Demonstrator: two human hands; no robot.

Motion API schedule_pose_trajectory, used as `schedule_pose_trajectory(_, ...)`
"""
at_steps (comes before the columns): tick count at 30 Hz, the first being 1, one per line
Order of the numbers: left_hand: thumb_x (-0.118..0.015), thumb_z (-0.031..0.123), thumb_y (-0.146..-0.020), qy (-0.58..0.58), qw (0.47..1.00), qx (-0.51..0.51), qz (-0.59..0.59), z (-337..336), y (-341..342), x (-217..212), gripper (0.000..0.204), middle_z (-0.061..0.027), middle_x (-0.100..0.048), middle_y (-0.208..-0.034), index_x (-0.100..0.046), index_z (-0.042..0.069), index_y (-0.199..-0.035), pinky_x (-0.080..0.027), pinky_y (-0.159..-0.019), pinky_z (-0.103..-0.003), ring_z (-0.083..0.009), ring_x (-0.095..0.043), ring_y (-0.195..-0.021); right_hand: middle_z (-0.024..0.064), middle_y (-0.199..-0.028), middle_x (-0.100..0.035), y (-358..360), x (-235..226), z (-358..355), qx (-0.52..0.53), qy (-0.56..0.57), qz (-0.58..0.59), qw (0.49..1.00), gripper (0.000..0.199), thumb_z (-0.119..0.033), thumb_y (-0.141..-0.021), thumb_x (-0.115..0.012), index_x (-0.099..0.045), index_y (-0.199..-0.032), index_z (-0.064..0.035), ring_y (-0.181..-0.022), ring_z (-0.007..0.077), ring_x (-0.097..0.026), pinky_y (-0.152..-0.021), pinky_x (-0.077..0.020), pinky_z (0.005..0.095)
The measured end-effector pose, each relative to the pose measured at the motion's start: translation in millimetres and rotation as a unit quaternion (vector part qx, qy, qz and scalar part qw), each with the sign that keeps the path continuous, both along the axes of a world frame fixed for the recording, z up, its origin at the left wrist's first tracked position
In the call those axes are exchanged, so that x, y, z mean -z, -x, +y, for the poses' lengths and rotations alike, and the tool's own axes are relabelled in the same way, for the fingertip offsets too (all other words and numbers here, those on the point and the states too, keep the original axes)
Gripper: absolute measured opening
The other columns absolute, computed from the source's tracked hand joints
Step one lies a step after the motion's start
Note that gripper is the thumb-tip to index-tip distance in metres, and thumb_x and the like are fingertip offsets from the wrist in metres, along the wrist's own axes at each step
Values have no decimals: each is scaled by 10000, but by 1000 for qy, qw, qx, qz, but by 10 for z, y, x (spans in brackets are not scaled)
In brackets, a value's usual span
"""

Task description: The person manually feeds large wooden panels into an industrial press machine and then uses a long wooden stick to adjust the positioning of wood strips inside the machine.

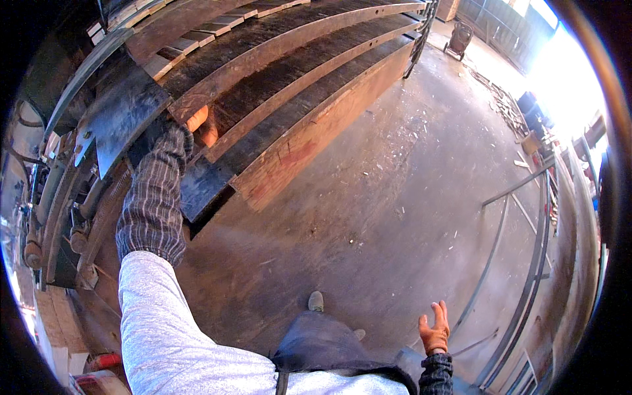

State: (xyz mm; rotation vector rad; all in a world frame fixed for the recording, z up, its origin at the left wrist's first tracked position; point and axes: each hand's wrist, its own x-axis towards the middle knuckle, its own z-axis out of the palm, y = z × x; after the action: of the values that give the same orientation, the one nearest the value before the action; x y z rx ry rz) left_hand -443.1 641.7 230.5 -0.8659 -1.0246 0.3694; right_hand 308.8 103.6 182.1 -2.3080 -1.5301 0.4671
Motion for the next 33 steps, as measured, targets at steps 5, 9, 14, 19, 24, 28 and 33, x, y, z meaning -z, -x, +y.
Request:
schedule_pose_trajectory(5, -464, 190, -935, 3, 999, 44, 23, 31, -31, -15, 252, -184, -674, -971, -621, 78, -1096, -506, -642, -442, -279, -639, -771, 226, -1445, -426, 71, 45, -18, 20, -4, 15, 1000, 470, -153, -799, -675, -560, -1238, -30, -1305, 366, -454, -1073, -388, 395)
schedule_pose_trajectory(9, -455, 208, -947, 5, 997, 70, 35, 152, -50, -37, 297, -194, -666, -1017, -606, 67, -1160, -509, -721, -442, -278, -638, -861, 222, -1458, -412, 25, 9, -50, 26, 11, 19, 999, 483, -177, -797, -678, -560, -1244, -37, -1312, 367, -447, -1076, -386, 397)
schedule_pose_trajectory(14, -444, 229, -962, -69, 986, 111, 107, 326, -42, -39, 359, -206, -657, -1074, -587, 55, -1241, -514, -820, -442, -277, -637, -972, 196, -1477, -400, 12, -136, 293, -18, 10, 10, 1000, 506, -208, -806, -679, -553, -1271, -52, -1336, 351, -422, -1086, -376, 396)
schedule_pose_trajectory(19, -355, 375, -959, 359, 765, 155, -511, 67, -620, -364, 525, -283, -594, -1158, -582, -16, -1227, -452, -940, -441, -371, -553, -1110, 181, -1468, -417, 7, -243, 406, -21, -10, 9, 1000, 512, -219, -810, -682, -550, -1278, -55, -1327, 350, -434, -1085, -379, 397)
schedule_pose_trajectory(24, -261, 541, -944, 362, 585, 84, -721, -323, -994, -762, 748, -361, -516, -1251, -570, -85, -1212, -383, -1042, -453, -470, -466, -1230, 187, -1457, -431, -79, -91, 225, -27, 29, 14, 999, 509, -227, -799, -692, -563, -1257, -47, -1311, 361, -452, -1074, -392, 405)
schedule_pose_trajectory(28, -278, 545, -939, 293, 537, 114, -783, -499, -1198, -828, 727, -334, -499, -1299, -539, -53, -1259, -395, -1029, -468, -475, -485, -1207, 187, -1460, -426, -108, -26, 85, -24, 43, 39, 998, 501, -224, -805, -678, -565, -1259, -43, -1324, 354, -441, -1087, -376, 397)
schedule_pose_trajectory(33, -490, 419, -908, 248, 572, 308, -718, -1569, -2223, -1247, 485, -255, -597, -1214, -561, 98, -1264, -453, -965, -470, -431, -558, -1133, 182, -1469, -419, -303, 54, -117, -25, 48, 63, 997, 511, -233, -814, -672, -557, -1274, -44, -1331, 345, -434, -1091, -369, 390)
